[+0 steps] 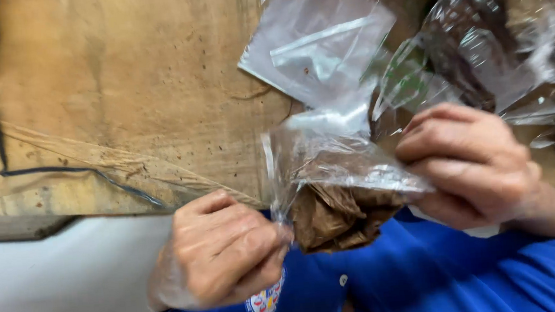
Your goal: The person places brown wrapped bundles into clear plastic bags on a wooden table, seals each bag, and sets it aside. Another person's hands are visible working nearby with similar bundles. The process repeats with multiple bundles throughout the clip.
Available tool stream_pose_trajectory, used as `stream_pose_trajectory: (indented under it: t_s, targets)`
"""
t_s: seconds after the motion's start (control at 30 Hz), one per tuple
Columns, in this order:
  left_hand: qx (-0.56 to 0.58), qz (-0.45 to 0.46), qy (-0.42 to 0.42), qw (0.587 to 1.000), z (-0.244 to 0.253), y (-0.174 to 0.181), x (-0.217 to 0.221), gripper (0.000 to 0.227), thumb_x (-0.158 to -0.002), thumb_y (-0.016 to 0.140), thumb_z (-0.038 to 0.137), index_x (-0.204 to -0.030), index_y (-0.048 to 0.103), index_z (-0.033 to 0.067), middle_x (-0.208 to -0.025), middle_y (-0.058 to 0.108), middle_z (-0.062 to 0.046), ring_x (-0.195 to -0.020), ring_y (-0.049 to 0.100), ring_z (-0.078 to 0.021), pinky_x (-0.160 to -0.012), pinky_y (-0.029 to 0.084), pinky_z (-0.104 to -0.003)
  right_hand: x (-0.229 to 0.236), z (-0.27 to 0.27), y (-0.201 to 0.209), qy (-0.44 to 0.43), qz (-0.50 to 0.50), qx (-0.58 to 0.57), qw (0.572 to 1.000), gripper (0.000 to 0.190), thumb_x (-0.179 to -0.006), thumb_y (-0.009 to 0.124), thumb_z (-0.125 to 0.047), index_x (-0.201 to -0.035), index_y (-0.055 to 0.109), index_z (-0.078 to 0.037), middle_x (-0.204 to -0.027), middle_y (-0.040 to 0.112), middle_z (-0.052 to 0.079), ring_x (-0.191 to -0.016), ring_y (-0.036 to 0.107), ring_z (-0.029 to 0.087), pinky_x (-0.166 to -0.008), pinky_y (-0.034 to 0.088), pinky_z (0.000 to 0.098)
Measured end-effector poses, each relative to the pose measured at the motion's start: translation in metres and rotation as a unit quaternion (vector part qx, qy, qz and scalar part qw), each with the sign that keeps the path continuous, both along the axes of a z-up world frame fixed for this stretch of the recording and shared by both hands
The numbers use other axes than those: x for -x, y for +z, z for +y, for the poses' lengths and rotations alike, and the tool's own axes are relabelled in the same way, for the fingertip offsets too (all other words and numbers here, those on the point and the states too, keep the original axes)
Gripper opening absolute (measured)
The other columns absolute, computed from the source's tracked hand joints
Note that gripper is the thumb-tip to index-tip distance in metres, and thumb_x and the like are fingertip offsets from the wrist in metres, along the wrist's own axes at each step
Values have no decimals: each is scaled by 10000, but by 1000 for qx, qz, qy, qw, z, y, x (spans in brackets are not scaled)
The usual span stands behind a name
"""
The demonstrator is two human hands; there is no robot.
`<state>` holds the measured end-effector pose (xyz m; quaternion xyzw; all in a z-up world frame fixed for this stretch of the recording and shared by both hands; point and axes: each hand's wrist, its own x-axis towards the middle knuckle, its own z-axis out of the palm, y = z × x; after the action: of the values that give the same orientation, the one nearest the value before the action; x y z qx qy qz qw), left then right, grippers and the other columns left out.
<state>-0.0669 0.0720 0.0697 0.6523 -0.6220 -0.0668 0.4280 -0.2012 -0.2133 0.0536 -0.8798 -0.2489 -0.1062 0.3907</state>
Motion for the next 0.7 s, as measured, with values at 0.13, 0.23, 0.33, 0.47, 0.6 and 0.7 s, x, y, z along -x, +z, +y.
stream_pose_trajectory:
  t_s: [0.13,0.23,0.33,0.47,0.6,0.7]
  targets:
    - [90,67,15,994,-6,59,-1,253,-940,510,144,-722,605,59,-612,562,-40,-476,572,-165,-539,407,-289,-5,0,77,-61,-111,37,991,322,-858,502,-248,-669,605,-8,-741,640,158,-624,662,294,-692,594,450]
    - [19,28,62,997,-7,51,-16,124,-931,598,121,-813,624,91,-648,586,-2,-530,593,-156,-604,457,-309,-20,12,92,-98,-107,81,986,257,-923,509,-149,-722,590,-10,-799,626,160,-644,592,299,-677,509,453]
    - [-29,-15,136,990,-4,54,-18,77,-924,695,55,-877,669,110,-695,621,18,-587,567,-149,-625,462,-314,-36,15,88,-126,-126,97,979,316,-1042,502,-47,-743,516,51,-810,565,205,-621,444,353,-629,375,450]
    - [43,-8,130,990,5,70,-29,171,-927,661,84,-779,635,166,-625,625,83,-488,508,-31,-501,445,-204,-39,16,101,-124,-268,-19,955,320,-883,535,60,-570,472,86,-638,544,244,-458,419,275,-456,318,396]
    - [38,-56,221,973,-9,78,-35,74,-910,700,-7,-876,734,49,-746,713,-8,-587,567,-56,-566,472,-223,-73,24,99,-97,-176,93,975,369,-1078,581,-15,-732,454,10,-726,481,121,-579,417,262,-520,351,415]
    - [103,-22,199,974,-2,91,-43,151,-904,726,-48,-838,679,81,-637,602,36,-513,443,-23,-485,396,-189,-71,33,118,-101,-243,39,964,417,-1077,513,-70,-682,397,-5,-644,325,89,-541,279,232,-504,254,386]
